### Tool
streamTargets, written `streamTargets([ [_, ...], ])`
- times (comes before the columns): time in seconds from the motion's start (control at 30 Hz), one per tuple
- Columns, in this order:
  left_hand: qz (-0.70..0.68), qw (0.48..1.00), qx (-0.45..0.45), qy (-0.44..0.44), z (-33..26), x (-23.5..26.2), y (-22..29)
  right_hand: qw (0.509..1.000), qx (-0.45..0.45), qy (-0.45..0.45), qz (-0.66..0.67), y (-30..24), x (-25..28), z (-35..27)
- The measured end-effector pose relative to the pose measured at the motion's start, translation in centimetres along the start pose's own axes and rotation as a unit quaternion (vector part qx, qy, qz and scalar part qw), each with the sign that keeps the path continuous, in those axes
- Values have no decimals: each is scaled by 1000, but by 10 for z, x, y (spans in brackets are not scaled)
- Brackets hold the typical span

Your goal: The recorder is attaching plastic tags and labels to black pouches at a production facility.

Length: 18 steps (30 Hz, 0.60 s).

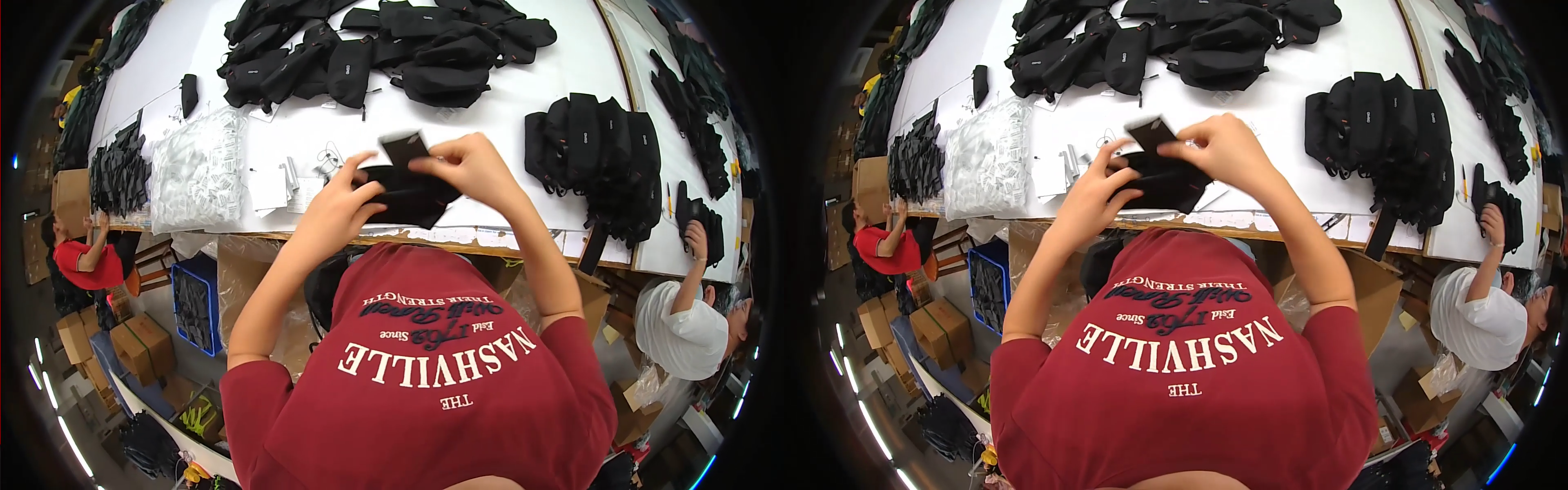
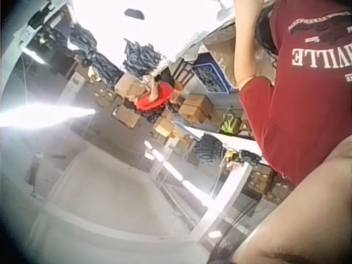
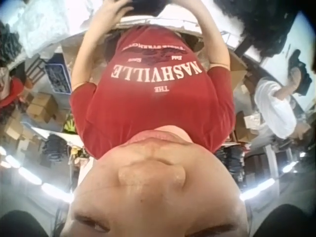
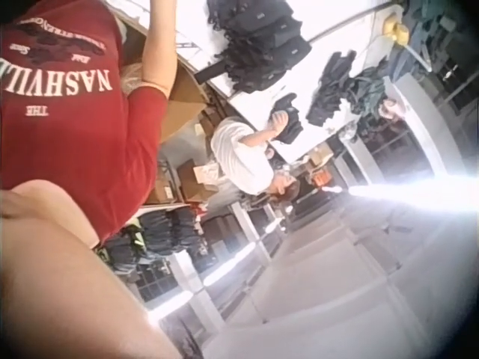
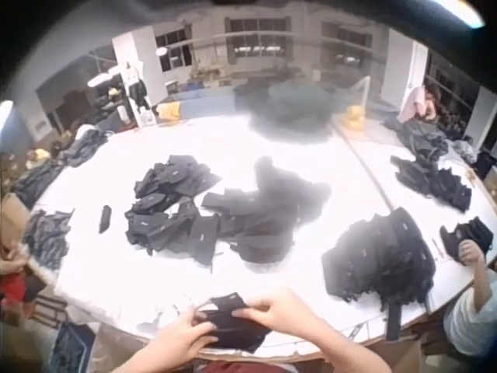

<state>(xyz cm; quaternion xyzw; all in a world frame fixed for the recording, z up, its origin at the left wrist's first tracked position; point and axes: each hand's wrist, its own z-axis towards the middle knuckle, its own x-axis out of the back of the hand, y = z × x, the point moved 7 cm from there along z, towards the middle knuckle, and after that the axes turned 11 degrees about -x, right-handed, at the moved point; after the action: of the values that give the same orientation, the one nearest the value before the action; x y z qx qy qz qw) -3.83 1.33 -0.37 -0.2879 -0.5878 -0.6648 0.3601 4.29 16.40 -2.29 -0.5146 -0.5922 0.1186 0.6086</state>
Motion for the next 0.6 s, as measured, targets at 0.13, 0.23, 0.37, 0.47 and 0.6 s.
streamTargets([
  [0.13, 55, 983, -174, 26, 13, -2, 10, 971, -12, -155, -184, 4, -41, -10],
  [0.23, -65, 987, -120, -88, 11, -24, -15, 981, -13, -183, -62, 7, -43, -19],
  [0.37, -373, 924, 7, -78, 27, -52, -82, 980, -47, -192, -13, 23, -41, -31],
  [0.47, -353, 897, 167, 207, 49, -69, -230, 979, -65, -188, -36, 33, -41, -32],
  [0.6, 119, 906, 286, 287, 24, -85, -352, 981, -127, -149, -5, 21, -23, -40],
])
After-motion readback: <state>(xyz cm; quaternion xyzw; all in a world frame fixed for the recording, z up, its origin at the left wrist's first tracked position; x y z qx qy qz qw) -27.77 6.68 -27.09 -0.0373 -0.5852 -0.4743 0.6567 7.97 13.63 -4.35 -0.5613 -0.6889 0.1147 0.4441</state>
